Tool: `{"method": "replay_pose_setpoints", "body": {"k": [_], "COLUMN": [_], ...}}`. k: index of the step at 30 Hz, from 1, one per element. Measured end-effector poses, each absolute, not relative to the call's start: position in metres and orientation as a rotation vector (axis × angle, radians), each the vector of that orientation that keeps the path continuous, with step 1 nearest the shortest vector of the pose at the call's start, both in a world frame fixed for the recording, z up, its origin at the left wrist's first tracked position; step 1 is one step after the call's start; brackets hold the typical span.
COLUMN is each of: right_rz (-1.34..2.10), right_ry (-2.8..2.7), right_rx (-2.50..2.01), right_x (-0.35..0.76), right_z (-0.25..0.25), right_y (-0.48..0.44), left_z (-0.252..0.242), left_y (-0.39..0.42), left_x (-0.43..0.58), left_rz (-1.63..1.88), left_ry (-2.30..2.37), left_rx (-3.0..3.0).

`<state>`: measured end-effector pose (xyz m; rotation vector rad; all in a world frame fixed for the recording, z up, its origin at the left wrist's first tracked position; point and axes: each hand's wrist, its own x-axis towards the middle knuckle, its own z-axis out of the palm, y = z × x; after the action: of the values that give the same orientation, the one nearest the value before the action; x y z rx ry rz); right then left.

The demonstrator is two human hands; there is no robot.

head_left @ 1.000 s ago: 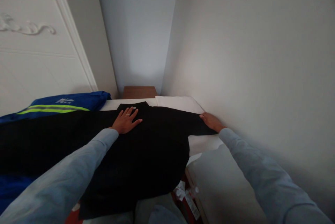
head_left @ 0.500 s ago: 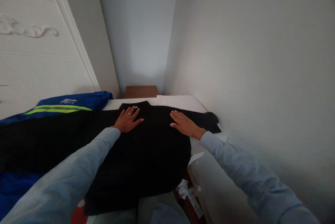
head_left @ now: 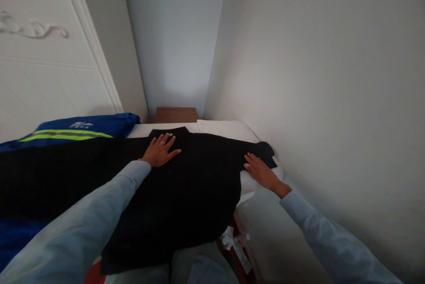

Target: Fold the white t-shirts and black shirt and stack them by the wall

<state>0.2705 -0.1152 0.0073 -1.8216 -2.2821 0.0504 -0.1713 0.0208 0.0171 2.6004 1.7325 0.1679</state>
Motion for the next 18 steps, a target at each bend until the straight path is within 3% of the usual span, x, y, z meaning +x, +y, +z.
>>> {"method": "replay_pose_setpoints", "body": {"k": [18], "right_rz": [-0.386], "right_ry": [-2.269], "right_rx": [-1.862], "right_x": [0.324], "right_z": [0.039], "right_y": [-0.153], "left_z": [0.014], "left_y": [0.024], "left_x": [-0.174], "left_rz": [0.138], "left_ry": [1.736], "left_rx": [2.611]}}
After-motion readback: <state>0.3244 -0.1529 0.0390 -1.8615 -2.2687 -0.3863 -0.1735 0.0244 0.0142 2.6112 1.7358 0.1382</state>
